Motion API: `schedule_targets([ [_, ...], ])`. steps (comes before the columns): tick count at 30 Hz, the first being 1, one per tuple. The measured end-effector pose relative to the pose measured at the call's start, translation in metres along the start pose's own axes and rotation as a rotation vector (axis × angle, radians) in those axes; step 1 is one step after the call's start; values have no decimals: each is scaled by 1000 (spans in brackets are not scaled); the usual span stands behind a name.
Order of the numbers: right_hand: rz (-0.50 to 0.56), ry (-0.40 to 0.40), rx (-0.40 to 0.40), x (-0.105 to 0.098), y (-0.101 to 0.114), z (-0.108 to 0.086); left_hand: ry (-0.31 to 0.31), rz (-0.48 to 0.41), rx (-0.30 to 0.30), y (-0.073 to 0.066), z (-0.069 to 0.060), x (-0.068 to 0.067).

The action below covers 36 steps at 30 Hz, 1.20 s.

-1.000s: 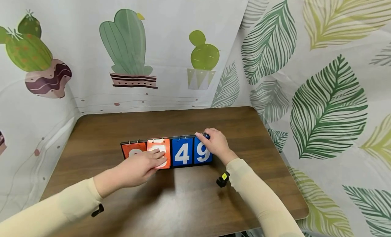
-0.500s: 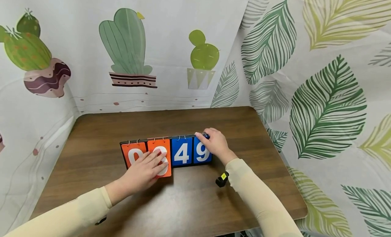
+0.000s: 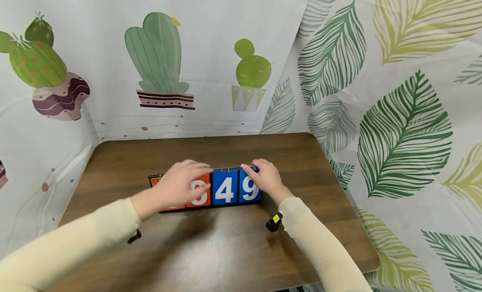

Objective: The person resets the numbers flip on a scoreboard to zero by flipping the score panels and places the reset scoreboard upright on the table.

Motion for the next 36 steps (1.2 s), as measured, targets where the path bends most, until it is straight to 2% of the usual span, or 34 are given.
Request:
schedule_targets([
  [2,4,-2,1,0,-2,-1,113,-121,-69,2,21,-23],
  [5,11,-8,-1,0,-4,-1,346,-265,-165,9,53,-50],
  [7,15,-9,2,0,-5,-2,498,-302,-240,17,74,-63],
  [9,13,-7,3,1,-6,-2,643,-298,-315,25,91,-70],
  [12,10,-2,8,1,-7,-3,842,-235,-419,34,110,-72],
  [14,14,-2,14,1,-8,-4,955,-218,-457,35,120,-67],
  [17,22,-5,16,1,-6,-4,1097,-238,-509,34,130,-57],
  [19,27,-5,9,1,-4,-4,1165,-272,-555,36,134,-49],
  [23,22,-10,-10,4,-1,-2,1234,-351,-660,52,136,-32],
  [28,12,-8,-9,5,-2,-2,1217,-426,-775,68,131,-25],
  [33,11,-15,-1,3,-3,-1,1184,-439,-811,76,129,-24],
  [36,8,-19,-4,2,-3,-1,1186,-473,-827,81,130,-23],
])
Point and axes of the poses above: each hand's wrist, its own z-axis towards the middle knuckle, its own x-axis out of the palm, y = z × x, the point moved 2 cm from there along z, towards the middle knuckle, and after that the axes turned 9 degrees about y, right-handed, at the moved point
